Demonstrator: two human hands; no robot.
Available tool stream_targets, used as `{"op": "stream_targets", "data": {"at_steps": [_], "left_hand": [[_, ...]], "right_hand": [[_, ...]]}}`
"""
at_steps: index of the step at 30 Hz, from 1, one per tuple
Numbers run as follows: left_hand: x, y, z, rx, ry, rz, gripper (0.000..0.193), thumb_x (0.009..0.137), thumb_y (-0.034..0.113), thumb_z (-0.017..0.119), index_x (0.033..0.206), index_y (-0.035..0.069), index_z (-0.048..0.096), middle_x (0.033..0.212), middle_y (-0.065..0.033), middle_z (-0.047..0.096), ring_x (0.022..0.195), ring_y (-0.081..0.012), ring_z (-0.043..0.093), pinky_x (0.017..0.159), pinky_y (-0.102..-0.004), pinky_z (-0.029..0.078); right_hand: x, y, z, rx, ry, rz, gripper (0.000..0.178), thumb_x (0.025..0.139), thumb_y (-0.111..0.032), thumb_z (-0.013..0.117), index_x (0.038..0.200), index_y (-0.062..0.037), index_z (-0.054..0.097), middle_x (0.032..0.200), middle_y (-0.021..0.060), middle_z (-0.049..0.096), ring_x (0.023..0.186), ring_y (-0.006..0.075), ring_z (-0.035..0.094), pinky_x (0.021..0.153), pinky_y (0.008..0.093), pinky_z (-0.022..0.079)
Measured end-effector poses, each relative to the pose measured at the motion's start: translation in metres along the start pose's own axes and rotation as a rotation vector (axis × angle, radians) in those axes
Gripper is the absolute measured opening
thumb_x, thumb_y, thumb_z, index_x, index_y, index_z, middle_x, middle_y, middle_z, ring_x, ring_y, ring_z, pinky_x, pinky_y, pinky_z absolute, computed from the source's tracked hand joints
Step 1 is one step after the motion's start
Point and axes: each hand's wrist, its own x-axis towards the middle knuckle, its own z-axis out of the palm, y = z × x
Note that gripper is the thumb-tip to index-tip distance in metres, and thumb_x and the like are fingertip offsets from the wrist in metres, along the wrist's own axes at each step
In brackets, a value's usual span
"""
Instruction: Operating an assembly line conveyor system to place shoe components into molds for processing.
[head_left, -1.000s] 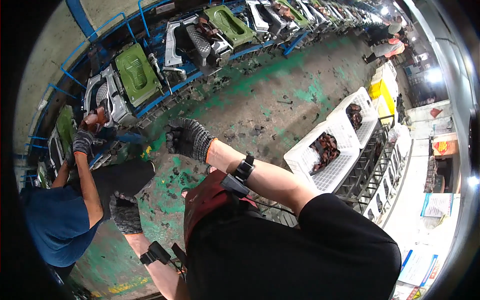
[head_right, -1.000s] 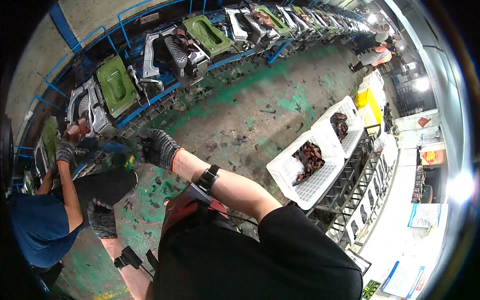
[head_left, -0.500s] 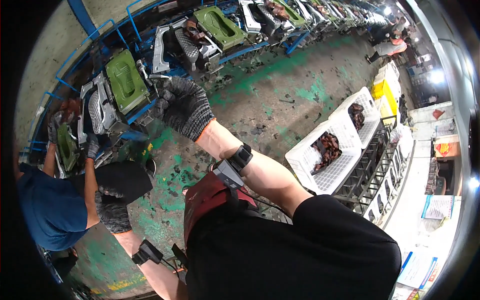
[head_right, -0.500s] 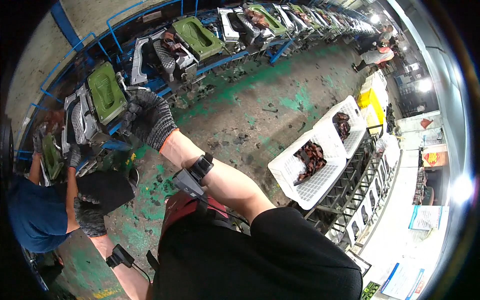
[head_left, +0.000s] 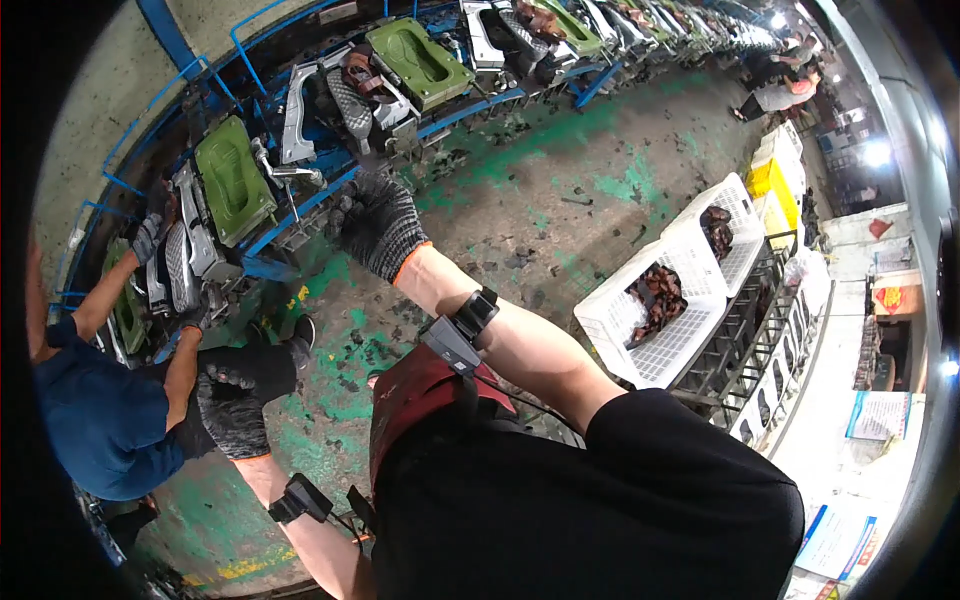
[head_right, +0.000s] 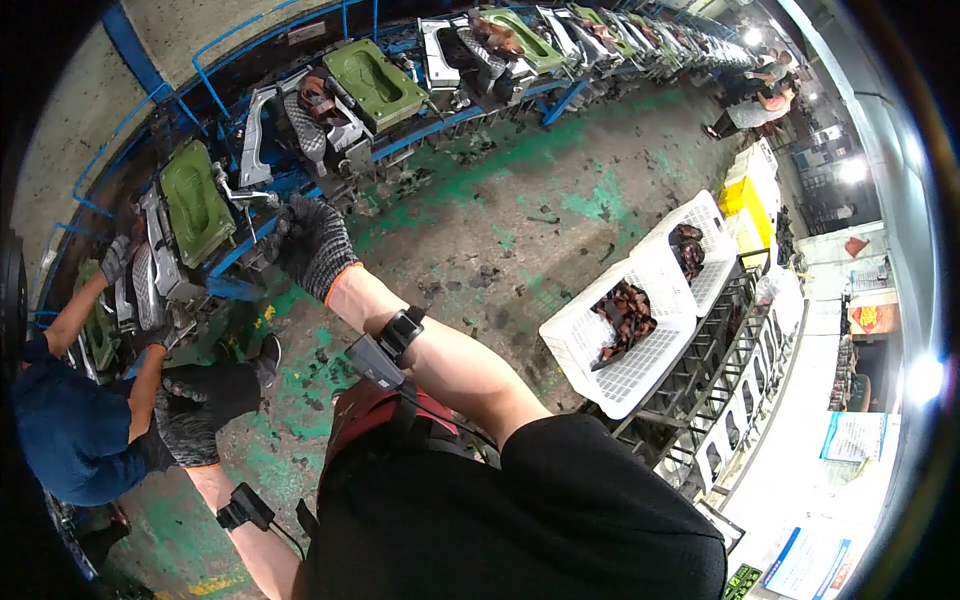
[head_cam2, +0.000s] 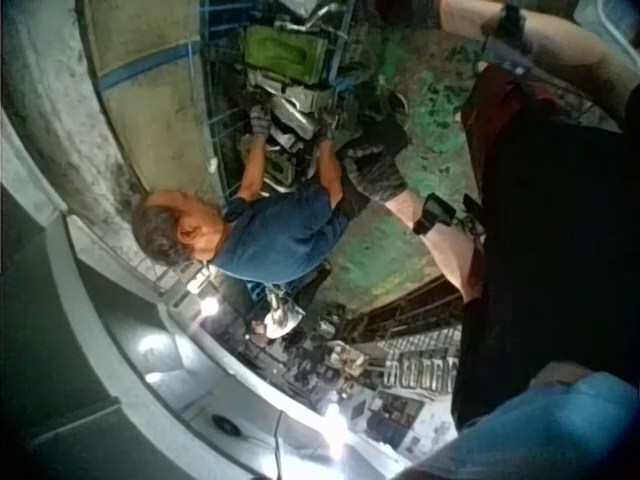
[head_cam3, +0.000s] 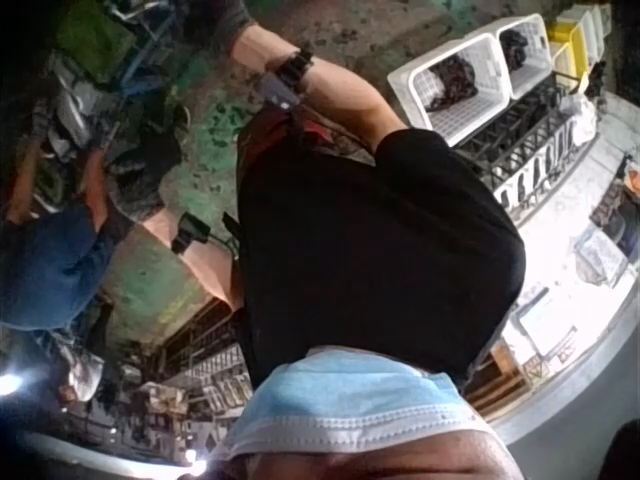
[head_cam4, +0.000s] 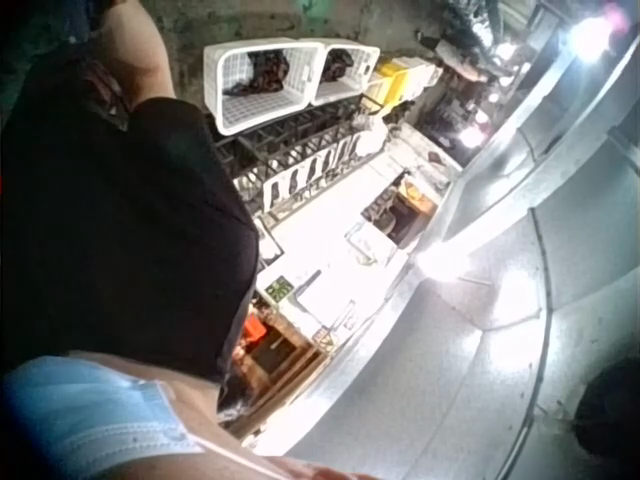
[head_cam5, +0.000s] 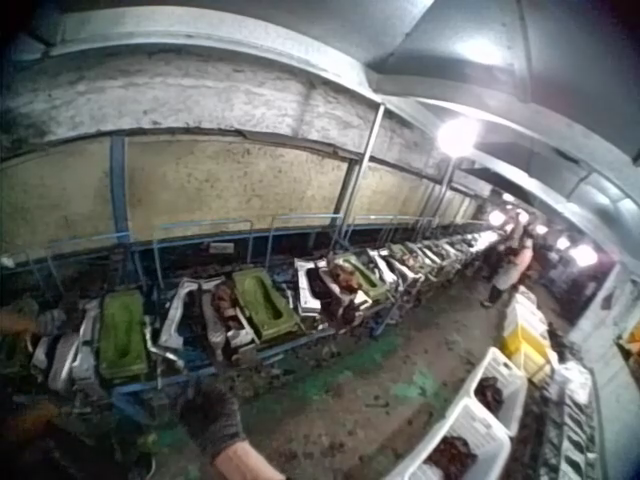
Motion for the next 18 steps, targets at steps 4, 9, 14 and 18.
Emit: {"op": "stream_targets", "data": {"at_steps": [4,9,14,18], "left_hand": [[0.011,-0.003,-0.002,-0.035,0.040,0.037,0.039,0.103,0.026,0.044,0.133,0.002,0.053,0.132,-0.0127,0.057,0.117,-0.0264,0.055,0.099,-0.0445,0.048],[0.016,-0.023,0.019,0.251,0.067,0.125,0.032,0.101,0.025,0.046,0.120,0.004,0.060,0.116,-0.0104,0.064,0.102,-0.0231,0.060,0.088,-0.0417,0.050],[0.039,-0.079,0.089,0.097,0.310,0.286,0.020,0.096,0.026,0.056,0.093,0.008,0.063,0.083,-0.0021,0.062,0.070,-0.0163,0.055,0.066,-0.0331,0.048],[0.055,-0.104,0.103,0.200,0.200,0.344,0.023,0.096,0.030,0.058,0.084,0.011,0.062,0.066,0.0025,0.055,0.050,-0.0122,0.041,0.046,-0.0296,0.034]], "right_hand": [[0.008,0.001,-0.016,-0.090,0.106,-0.015,0.016,0.087,-0.023,0.062,0.081,-0.0093,0.057,0.071,0.0061,0.056,0.067,0.0228,0.054,0.064,0.0396,0.047],[0.004,-0.009,-0.046,-0.246,0.296,0.095,0.016,0.089,-0.025,0.064,0.088,-0.0085,0.063,0.072,0.0051,0.061,0.067,0.0218,0.058,0.064,0.0373,0.049],[-0.020,-0.039,-0.074,-0.467,0.289,0.224,0.023,0.090,-0.027,0.064,0.074,-0.0129,0.055,0.063,0.0018,0.053,0.056,0.0209,0.049,0.055,0.0358,0.041],[-0.055,-0.054,-0.046,-2.019,0.035,0.089,0.023,0.091,-0.030,0.063,0.085,-0.0077,0.064,0.061,0.0076,0.057,0.056,0.0232,0.054,0.057,0.0403,0.045]]}}
